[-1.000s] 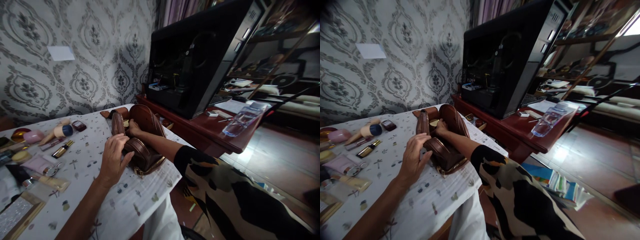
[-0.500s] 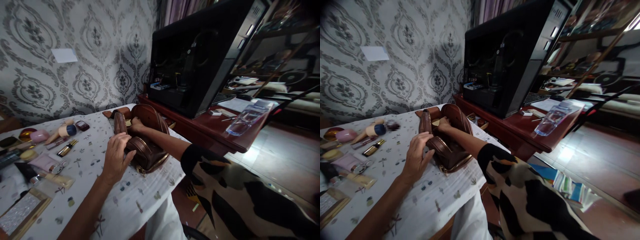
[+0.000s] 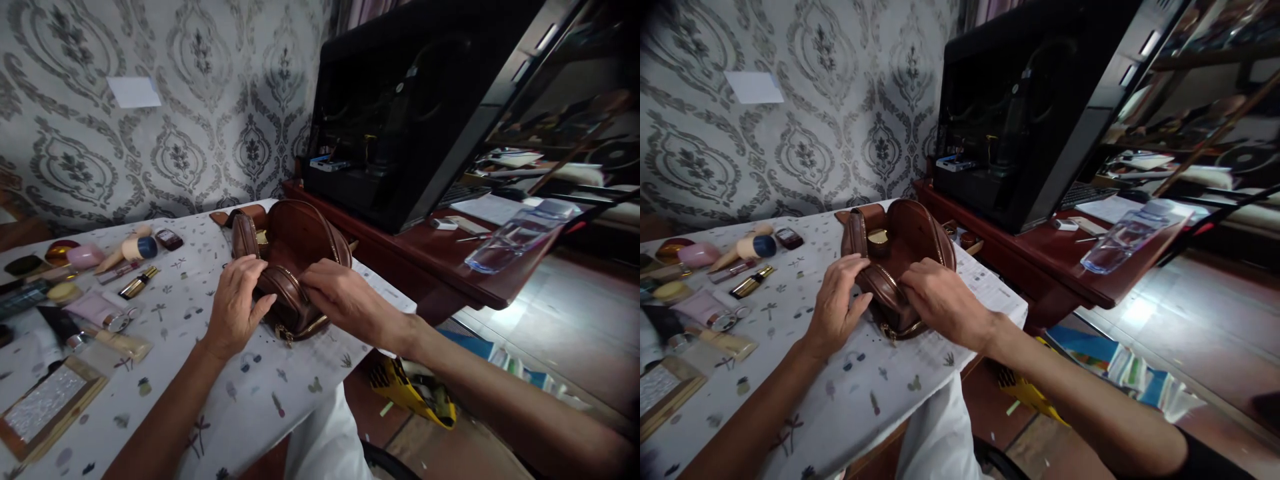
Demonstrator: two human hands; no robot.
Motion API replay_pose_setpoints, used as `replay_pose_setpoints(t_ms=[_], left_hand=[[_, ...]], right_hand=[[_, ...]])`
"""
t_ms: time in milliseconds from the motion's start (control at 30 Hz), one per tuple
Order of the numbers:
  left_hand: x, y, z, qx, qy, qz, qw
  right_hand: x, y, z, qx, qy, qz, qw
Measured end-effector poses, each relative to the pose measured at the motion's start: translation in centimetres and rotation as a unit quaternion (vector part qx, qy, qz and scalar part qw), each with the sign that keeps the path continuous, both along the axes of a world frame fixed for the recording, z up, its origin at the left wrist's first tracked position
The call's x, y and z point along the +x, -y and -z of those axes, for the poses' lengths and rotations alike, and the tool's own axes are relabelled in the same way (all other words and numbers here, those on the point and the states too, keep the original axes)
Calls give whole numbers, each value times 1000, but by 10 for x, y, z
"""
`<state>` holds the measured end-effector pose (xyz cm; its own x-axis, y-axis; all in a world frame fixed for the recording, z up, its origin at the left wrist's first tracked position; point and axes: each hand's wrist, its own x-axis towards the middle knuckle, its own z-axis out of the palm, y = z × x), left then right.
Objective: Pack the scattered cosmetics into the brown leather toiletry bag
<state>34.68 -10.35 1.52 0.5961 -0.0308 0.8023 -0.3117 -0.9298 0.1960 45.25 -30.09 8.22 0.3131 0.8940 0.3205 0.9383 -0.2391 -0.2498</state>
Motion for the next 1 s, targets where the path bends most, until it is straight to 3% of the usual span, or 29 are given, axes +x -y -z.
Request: replay_pose_setpoints(t_ms=[267,533,667,767,867,1000], left_hand=[[-1,0,-1,-4,-4,5,1000],[-3,-1,-9,18,-25,18,999],[-6,-7,-12,49,-60,-5,997],[-11,-25,-7,66,-100,-61,991],[-23,-57,2,49,-170,-183,967],[-46,-106,11,1,-278,-392,877]], right_hand=[[-15,3,16,158,37,-11,987],[-21,5,34,191,125,2,974],[-22,2,40,202,160,8,966],[-23,0,43,213,173,16,961],[-27,-3,44,230,176,33,957],[-44,-9,43,283,167,39,944]])
